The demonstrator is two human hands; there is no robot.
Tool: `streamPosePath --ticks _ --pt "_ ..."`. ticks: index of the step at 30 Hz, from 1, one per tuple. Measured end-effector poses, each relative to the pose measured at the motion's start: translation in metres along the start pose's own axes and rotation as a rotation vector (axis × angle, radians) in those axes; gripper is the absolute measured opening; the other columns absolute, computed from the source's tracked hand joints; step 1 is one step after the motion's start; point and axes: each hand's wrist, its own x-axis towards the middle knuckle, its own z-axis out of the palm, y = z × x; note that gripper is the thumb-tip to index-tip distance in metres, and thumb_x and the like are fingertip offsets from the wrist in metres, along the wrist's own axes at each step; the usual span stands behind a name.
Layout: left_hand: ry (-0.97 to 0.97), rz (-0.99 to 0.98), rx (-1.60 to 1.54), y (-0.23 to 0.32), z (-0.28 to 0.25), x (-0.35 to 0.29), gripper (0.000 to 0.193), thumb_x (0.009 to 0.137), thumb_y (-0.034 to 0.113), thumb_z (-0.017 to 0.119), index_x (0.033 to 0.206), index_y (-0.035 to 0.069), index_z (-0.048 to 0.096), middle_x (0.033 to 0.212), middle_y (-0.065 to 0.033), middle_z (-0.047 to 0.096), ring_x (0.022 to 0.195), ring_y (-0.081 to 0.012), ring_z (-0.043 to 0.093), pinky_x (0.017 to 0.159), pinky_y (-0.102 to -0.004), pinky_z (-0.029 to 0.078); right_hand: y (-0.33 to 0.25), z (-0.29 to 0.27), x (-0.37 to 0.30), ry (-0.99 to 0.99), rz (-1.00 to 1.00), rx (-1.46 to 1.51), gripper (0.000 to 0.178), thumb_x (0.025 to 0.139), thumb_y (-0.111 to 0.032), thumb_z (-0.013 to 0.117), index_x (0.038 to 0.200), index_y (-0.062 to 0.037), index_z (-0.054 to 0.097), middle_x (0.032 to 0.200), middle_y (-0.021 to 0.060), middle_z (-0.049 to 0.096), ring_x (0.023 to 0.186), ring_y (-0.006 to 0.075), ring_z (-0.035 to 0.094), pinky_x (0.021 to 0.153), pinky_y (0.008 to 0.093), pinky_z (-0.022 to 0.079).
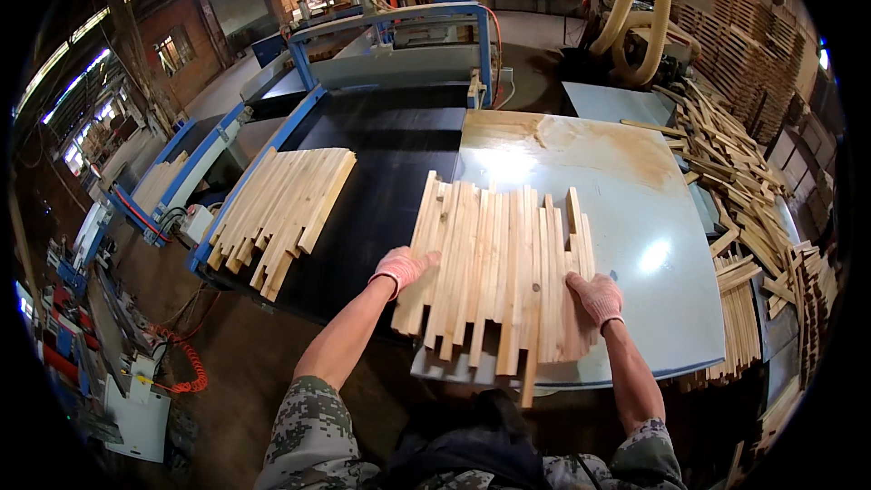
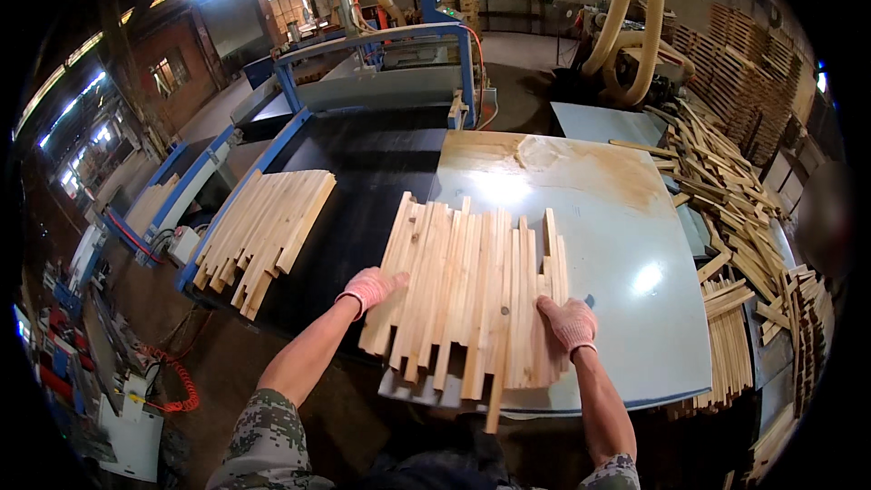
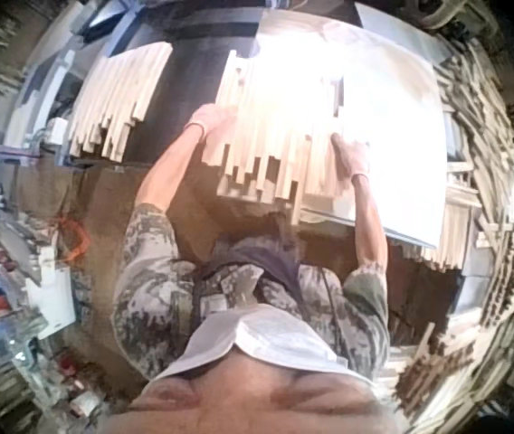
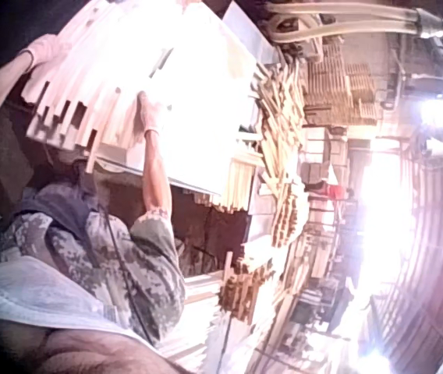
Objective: The person picks up bundles of light-colored wooden planks from a metal table and places them onto a moving conveyor belt. The person repeatedly gathers the planks, aligns them, and transfers them to the belt, which transports them further into the workshop.
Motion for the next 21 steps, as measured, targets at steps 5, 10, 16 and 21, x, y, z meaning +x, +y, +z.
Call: streamPosePath --ticks 5,10,16,21 --pt "0.383 -0.146 0.162 -0.034 -0.029 0.038 0.113 0.091 0.079 0.064 0.169 0.003 0.035 0.158 -0.0251 0.055 0.143 -0.0432 0.058 0.119 -0.0497 0.047 -0.097 0.048 0.038 -0.124 -0.115 0.069 0.082 0.09 -0.071 0.066 0.109 0.0078 0.079 0.105 0.0307 0.079 0.105 0.0438 0.076 0.095 0.049 0.057" --pt "0.44 -0.142 0.297 -0.102 -0.067 0.078 0.113 0.098 0.081 0.046 0.173 0.0 0.023 0.18 -0.0238 0.021 0.167 -0.0401 0.017 0.134 -0.0552 0.009 -0.195 0.095 0.049 -0.253 -0.179 0.151 0.076 0.09 -0.064 0.067 0.121 0.0061 0.074 0.113 0.0318 0.077 0.115 0.0436 0.074 0.102 0.0485 0.055" --pt "0.465 -0.092 0.344 -0.17 -0.109 0.104 0.106 0.102 0.076 0.043 0.174 0.001 0.022 0.183 -0.0229 0.014 0.17 -0.0389 0.01 0.137 -0.0543 0.002 -0.269 0.136 0.023 -0.289 -0.206 0.223 0.073 0.086 -0.052 0.08 0.127 0.0075 0.067 0.115 0.0295 0.078 0.115 0.0402 0.075 0.105 0.045 0.056" --pt "0.524 0.024 0.3 -0.183 -0.105 0.104 0.104 0.101 0.072 0.052 0.173 0.002 0.025 0.181 -0.025 0.019 0.168 -0.0419 0.015 0.136 -0.0556 0.006 -0.283 0.133 0.011 -0.219 -0.133 0.157 0.092 0.081 -0.058 0.085 0.138 0.0081 0.057 0.124 0.0301 0.075 0.121 0.0424 0.072 0.108 0.0459 0.055"
